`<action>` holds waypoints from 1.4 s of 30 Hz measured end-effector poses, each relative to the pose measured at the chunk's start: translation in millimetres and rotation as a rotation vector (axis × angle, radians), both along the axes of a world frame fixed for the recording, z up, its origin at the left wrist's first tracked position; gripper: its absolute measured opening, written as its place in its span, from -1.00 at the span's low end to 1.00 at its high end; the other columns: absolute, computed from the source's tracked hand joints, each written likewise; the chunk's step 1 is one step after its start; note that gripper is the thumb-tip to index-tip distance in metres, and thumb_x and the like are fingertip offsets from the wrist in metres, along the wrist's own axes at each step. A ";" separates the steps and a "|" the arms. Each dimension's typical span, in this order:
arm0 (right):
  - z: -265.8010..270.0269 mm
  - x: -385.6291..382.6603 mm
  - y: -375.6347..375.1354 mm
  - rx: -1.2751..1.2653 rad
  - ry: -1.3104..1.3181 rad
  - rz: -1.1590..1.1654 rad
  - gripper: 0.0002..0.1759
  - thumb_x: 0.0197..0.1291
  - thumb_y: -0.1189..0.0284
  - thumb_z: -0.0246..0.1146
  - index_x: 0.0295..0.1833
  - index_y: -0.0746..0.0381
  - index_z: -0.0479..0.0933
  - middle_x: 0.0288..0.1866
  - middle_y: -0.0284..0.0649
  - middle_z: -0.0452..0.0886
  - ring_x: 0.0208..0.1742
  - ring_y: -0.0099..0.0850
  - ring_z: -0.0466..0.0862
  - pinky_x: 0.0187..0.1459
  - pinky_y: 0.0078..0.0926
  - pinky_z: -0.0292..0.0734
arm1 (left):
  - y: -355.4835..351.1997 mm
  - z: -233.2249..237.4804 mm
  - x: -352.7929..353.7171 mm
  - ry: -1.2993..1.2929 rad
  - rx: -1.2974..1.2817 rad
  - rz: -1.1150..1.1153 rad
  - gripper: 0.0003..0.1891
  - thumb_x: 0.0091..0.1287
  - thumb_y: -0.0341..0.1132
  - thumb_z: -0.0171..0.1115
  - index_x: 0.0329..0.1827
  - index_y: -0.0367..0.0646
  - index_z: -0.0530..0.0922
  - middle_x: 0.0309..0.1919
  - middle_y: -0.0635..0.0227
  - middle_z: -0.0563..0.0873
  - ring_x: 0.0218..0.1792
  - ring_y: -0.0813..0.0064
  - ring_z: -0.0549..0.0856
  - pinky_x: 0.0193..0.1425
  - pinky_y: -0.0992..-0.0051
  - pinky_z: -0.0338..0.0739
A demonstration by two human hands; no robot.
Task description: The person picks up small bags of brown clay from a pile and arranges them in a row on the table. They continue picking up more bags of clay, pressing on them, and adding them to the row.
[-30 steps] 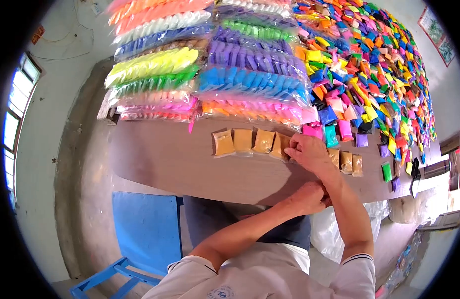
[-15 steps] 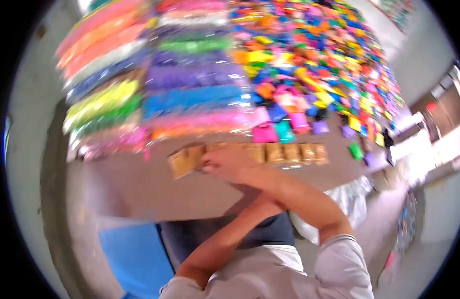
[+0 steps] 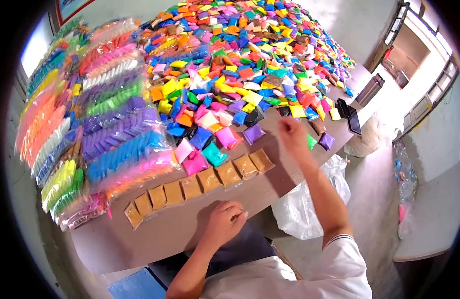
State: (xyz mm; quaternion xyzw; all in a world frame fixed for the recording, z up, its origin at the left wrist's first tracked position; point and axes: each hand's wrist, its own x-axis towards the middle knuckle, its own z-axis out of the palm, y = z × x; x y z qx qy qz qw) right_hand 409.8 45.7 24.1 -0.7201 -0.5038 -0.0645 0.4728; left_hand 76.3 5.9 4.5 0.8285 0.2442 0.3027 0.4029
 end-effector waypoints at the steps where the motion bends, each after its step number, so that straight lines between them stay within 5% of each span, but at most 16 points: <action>1: 3.9 23.9 -3.7 0.010 -0.014 -0.108 -0.83 0.25 0.47 0.28 -0.09 0.29 0.65 -0.32 -0.12 0.70 -0.31 -0.40 0.70 -0.23 -0.43 0.57 | -0.6 2.2 0.5 0.017 -0.001 0.007 -0.85 0.24 -0.35 0.36 -0.35 -0.27 0.64 -0.21 0.24 0.73 -0.19 0.21 0.68 -0.07 0.34 0.58; 5: -8.5 147.3 0.7 0.058 0.084 -0.284 -0.77 0.26 0.44 0.26 -0.02 0.28 0.63 -0.25 -0.09 0.71 -0.23 -0.32 0.70 -0.18 -0.35 0.56 | -2.9 6.1 6.2 0.068 0.032 0.032 -0.85 0.22 -0.34 0.36 -0.42 -0.23 0.61 -0.22 0.26 0.72 -0.17 0.15 0.67 -0.06 0.28 0.59; 7: -14.0 183.2 9.3 0.000 -0.169 -0.517 -0.74 0.29 0.42 0.21 0.03 0.28 0.61 -0.23 -0.05 0.70 -0.15 -0.23 0.70 -0.13 -0.29 0.54 | -4.2 10.0 8.6 0.082 0.061 0.042 -0.86 0.19 -0.37 0.38 -0.44 -0.23 0.60 -0.23 0.27 0.72 -0.19 0.18 0.67 -0.08 0.31 0.58; 10: -12.3 188.8 17.7 -0.066 0.021 -0.256 -0.71 0.21 0.43 0.14 0.00 0.27 0.61 -0.12 0.11 0.70 -0.01 0.07 0.68 0.00 -0.05 0.52 | -4.3 10.9 10.7 0.099 0.098 0.056 -0.86 0.16 -0.40 0.39 -0.45 -0.22 0.59 -0.25 0.29 0.73 -0.21 0.21 0.67 -0.10 0.33 0.58; 14: -10.5 162.5 20.5 -0.112 0.005 -0.119 -0.69 0.12 0.59 0.04 -0.15 0.28 0.68 -0.27 -0.03 0.73 -0.17 -0.20 0.74 -0.08 -0.31 0.58 | -5.0 6.2 13.4 0.088 0.085 0.087 -0.86 0.15 -0.40 0.40 -0.46 -0.21 0.59 -0.27 0.30 0.72 -0.25 0.21 0.67 -0.13 0.32 0.58; 18: -20.1 175.8 34.8 0.201 0.021 -0.434 -0.85 0.19 0.43 0.25 -0.20 0.25 0.67 -0.33 -0.01 0.70 -0.23 -0.05 0.72 -0.15 -0.19 0.58 | -3.7 8.0 15.0 0.102 0.099 0.091 -0.86 0.14 -0.40 0.41 -0.46 -0.20 0.59 -0.29 0.31 0.72 -0.27 0.23 0.67 -0.14 0.32 0.59; 20: -21.0 195.9 44.2 0.229 0.007 -0.492 -0.77 0.20 0.30 0.29 -0.22 0.25 0.67 -0.31 0.01 0.71 -0.20 -0.02 0.72 -0.12 -0.18 0.57 | -2.8 6.3 15.0 0.105 0.139 0.086 -0.86 0.13 -0.40 0.42 -0.46 -0.20 0.59 -0.30 0.32 0.72 -0.28 0.25 0.68 -0.15 0.33 0.59; 22: -12.0 207.7 50.1 -0.142 -0.095 -0.576 -0.66 0.20 0.16 0.30 -0.19 0.25 0.69 -0.28 0.01 0.72 -0.18 0.02 0.71 -0.10 -0.17 0.57 | -2.8 8.5 15.5 0.112 0.136 0.085 -0.86 0.13 -0.40 0.42 -0.46 -0.20 0.59 -0.31 0.32 0.72 -0.27 0.26 0.68 -0.16 0.34 0.59; 26: 8.7 200.2 61.8 -0.396 -0.010 -0.489 -0.56 0.08 0.11 0.34 -0.22 0.32 0.68 -0.26 0.10 0.69 -0.14 0.08 0.69 -0.07 -0.15 0.58 | -3.1 6.6 15.7 0.111 0.105 0.089 -0.87 0.14 -0.41 0.41 -0.45 -0.19 0.60 -0.32 0.33 0.71 -0.28 0.27 0.68 -0.16 0.34 0.59; 30: -10.2 203.1 58.5 0.113 0.224 -0.538 -0.60 0.01 0.18 0.39 -0.20 0.32 0.64 -0.26 -0.03 0.72 -0.28 -0.19 0.73 -0.18 -0.25 0.60 | -3.3 6.6 15.1 0.084 0.100 0.101 -0.88 0.14 -0.41 0.41 -0.44 -0.21 0.61 -0.31 0.32 0.71 -0.29 0.26 0.68 -0.16 0.34 0.59; 31: 4.8 180.2 45.3 0.167 0.386 -0.410 -0.72 0.13 0.31 0.34 -0.19 0.31 0.61 -0.33 -0.18 0.69 -0.34 -0.45 0.65 -0.27 -0.40 0.54 | -3.9 9.0 15.6 0.081 0.090 0.109 -0.88 0.15 -0.41 0.41 -0.43 -0.21 0.61 -0.31 0.31 0.71 -0.28 0.25 0.68 -0.16 0.33 0.59; 33: 26.4 119.2 14.5 0.268 0.802 -0.044 -0.79 0.22 0.41 0.26 -0.09 0.27 0.58 -0.37 -0.36 0.61 -0.38 -0.57 0.56 -0.34 -0.62 0.41 | -4.2 10.4 15.3 0.073 0.068 0.111 -0.89 0.15 -0.41 0.40 -0.42 -0.22 0.61 -0.31 0.30 0.71 -0.28 0.24 0.68 -0.16 0.33 0.59; 35: 0.4 92.4 -16.0 0.258 0.938 0.258 -0.75 0.24 0.47 0.22 0.03 0.25 0.55 -0.28 -0.31 0.62 -0.33 -0.60 0.56 -0.29 -0.63 0.40 | -2.1 9.8 13.1 0.087 0.075 0.067 -0.89 0.18 -0.41 0.38 -0.40 -0.24 0.62 -0.29 0.27 0.71 -0.26 0.20 0.68 -0.14 0.31 0.59; 37: 22.1 19.2 -47.2 0.218 1.123 0.366 -0.58 0.18 0.50 0.29 0.18 0.32 0.52 -0.14 -0.27 0.64 -0.27 -0.54 0.59 -0.24 -0.58 0.49 | -2.1 11.8 11.0 0.090 0.057 0.054 -0.89 0.19 -0.41 0.36 -0.39 -0.25 0.62 -0.27 0.26 0.71 -0.24 0.19 0.68 -0.12 0.30 0.59; 42: 0.5 -75.0 -111.5 -0.045 1.360 0.475 -0.53 0.17 0.52 0.32 0.23 0.30 0.50 -0.02 -0.24 0.66 -0.10 -0.45 0.67 -0.09 -0.46 0.63 | -0.6 9.1 4.9 0.039 0.024 0.009 -0.89 0.25 -0.39 0.31 -0.35 -0.26 0.62 -0.20 0.21 0.71 -0.16 0.14 0.67 -0.05 0.28 0.57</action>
